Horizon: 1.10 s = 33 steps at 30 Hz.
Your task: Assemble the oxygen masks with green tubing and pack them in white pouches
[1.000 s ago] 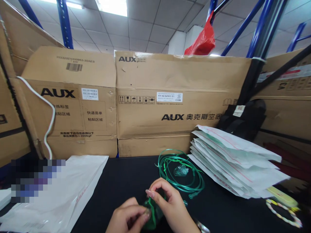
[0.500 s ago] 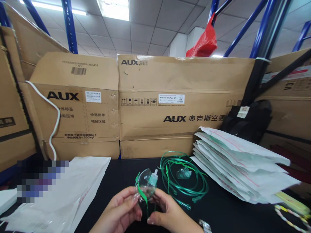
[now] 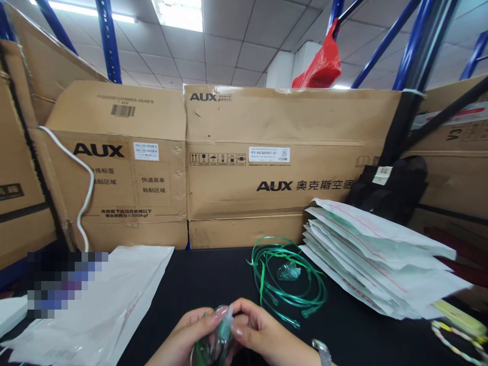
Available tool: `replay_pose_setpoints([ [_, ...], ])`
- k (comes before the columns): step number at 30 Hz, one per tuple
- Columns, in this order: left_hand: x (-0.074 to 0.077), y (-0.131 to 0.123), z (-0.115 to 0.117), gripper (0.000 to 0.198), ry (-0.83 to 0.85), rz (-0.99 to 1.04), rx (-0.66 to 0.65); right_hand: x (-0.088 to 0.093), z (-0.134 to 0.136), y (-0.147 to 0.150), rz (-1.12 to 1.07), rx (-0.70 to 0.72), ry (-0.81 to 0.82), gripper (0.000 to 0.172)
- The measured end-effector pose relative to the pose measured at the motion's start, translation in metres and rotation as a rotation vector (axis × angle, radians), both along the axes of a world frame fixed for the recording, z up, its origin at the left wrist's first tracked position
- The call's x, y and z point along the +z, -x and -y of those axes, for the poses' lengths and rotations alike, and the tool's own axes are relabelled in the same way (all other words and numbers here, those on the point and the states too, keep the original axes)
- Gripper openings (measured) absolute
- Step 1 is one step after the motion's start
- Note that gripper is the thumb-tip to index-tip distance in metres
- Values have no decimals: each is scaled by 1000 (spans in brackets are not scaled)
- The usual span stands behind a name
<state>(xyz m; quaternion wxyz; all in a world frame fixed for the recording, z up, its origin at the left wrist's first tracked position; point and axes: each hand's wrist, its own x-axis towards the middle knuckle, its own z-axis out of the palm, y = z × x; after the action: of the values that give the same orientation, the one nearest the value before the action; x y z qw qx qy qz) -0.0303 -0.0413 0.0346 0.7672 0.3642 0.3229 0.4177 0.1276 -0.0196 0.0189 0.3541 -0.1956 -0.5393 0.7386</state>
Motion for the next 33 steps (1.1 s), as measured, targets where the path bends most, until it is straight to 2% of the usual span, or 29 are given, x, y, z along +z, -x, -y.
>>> replay_pose_setpoints([
  [3, 1, 2, 0, 23, 44, 43, 106, 0, 0, -5, 47, 59, -26, 49],
  [6, 8, 10, -1, 9, 58, 149, 290, 5, 3, -10, 315, 86, -253, 60],
  [8, 14, 16, -5, 3, 60, 204, 364, 7, 6, -11, 545, 73, -514, 50],
  [10, 17, 22, -9, 12, 65, 238, 413, 8, 7, -11, 719, 39, -774, 24],
  [12, 17, 27, -13, 18, 84, 264, 431, 10, 5, -12, 820, -68, -968, 5],
  [16, 14, 29, -17, 21, 157, 272, 420, 25, -12, -32, 1019, -502, -1125, 12],
  [18, 13, 28, -16, 21, 182, 254, 401, 34, -25, -48, 1024, -712, -1058, 15],
  [19, 13, 28, -16, 21, 193, 248, 393, 36, -32, -56, 951, -782, -959, 13],
  [21, 13, 28, -15, 21, 202, 248, 403, 40, -46, -70, 668, -857, -606, 11],
  [25, 13, 29, -16, 23, 192, 230, 431, 39, -63, -85, 483, -782, -329, 21],
  [29, 10, 29, -16, 20, 186, 226, 455, 38, -66, -89, 249, -666, -106, 19],
  [33, 8, 30, -17, 18, 183, 241, 444, 37, -73, -98, 22, -703, 55, 20],
])
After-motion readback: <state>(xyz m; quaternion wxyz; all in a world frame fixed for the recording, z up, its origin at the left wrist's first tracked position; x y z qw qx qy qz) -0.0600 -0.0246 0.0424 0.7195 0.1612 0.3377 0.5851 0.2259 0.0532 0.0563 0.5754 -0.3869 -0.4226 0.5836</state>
